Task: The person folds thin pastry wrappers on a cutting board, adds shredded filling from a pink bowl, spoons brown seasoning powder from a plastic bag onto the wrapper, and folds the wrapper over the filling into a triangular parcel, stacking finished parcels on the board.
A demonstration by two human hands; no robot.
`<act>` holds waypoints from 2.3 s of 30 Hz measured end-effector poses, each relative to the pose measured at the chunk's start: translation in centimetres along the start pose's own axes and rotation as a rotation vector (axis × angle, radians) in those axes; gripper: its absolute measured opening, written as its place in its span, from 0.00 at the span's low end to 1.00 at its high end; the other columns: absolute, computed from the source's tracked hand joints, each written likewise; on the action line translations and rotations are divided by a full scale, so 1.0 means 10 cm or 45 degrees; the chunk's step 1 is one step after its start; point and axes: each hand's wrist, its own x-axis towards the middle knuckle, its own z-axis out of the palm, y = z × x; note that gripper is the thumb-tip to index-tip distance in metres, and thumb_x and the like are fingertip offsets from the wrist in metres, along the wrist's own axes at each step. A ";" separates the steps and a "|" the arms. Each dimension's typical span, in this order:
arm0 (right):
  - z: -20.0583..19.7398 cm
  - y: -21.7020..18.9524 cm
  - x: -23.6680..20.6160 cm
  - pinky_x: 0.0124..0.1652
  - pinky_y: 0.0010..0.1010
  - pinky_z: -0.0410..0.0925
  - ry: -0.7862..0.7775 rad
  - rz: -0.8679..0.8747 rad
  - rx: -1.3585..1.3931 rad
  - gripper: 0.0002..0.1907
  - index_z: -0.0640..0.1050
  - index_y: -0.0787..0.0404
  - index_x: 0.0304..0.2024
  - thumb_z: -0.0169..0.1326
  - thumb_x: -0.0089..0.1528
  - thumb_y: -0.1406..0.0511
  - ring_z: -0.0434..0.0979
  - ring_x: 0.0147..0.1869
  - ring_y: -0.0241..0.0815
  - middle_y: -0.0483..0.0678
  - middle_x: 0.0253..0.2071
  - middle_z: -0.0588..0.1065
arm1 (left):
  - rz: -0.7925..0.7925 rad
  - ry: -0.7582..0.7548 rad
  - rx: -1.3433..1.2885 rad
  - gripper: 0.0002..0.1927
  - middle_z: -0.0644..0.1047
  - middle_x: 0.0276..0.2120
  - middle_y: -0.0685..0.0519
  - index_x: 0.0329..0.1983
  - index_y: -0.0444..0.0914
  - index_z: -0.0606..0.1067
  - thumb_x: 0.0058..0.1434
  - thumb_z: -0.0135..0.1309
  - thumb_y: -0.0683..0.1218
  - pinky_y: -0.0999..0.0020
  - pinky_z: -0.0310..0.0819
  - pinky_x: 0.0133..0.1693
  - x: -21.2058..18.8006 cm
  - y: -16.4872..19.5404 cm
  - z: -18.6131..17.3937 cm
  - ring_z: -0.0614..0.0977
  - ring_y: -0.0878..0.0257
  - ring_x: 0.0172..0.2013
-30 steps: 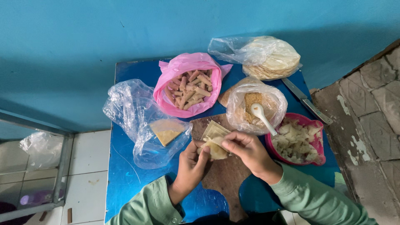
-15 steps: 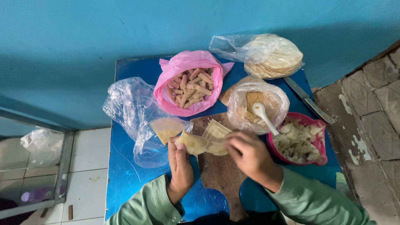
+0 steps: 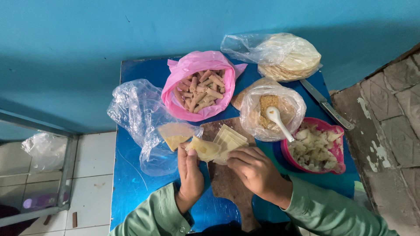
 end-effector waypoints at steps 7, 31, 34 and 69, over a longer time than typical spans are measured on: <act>-0.02 0.00 -0.01 0.52 0.39 0.68 -0.074 -0.019 -0.018 0.06 0.81 0.61 0.36 0.60 0.56 0.69 0.79 0.55 0.49 0.49 0.45 0.80 | 0.012 -0.063 -0.108 0.11 0.71 0.39 0.56 0.52 0.35 0.66 0.75 0.38 0.47 0.75 0.65 0.42 0.00 -0.02 0.02 0.69 0.72 0.38; 0.11 0.48 -0.20 0.37 0.19 0.66 0.355 0.796 1.186 0.05 0.76 0.66 0.44 0.56 0.68 0.69 0.72 0.39 0.28 0.44 0.37 0.75 | -0.139 -0.212 0.081 0.09 0.72 0.32 0.59 0.44 0.35 0.71 0.75 0.45 0.46 0.75 0.65 0.35 0.01 0.01 0.08 0.69 0.72 0.33; -0.04 0.38 -0.12 0.41 0.20 0.68 0.476 0.547 0.860 0.05 0.74 0.66 0.43 0.56 0.68 0.69 0.74 0.42 0.29 0.44 0.39 0.75 | -0.003 -0.066 -0.025 0.09 0.71 0.36 0.58 0.45 0.37 0.69 0.76 0.41 0.47 0.76 0.65 0.40 0.04 -0.03 0.06 0.68 0.72 0.37; -0.14 -0.18 -0.03 0.41 0.39 0.68 0.012 0.128 0.035 0.17 0.77 0.61 0.37 0.69 0.53 0.61 0.76 0.40 0.50 0.50 0.37 0.76 | -0.150 -0.235 0.029 0.08 0.73 0.33 0.59 0.46 0.35 0.70 0.75 0.45 0.46 0.77 0.66 0.34 0.01 0.04 0.11 0.70 0.75 0.32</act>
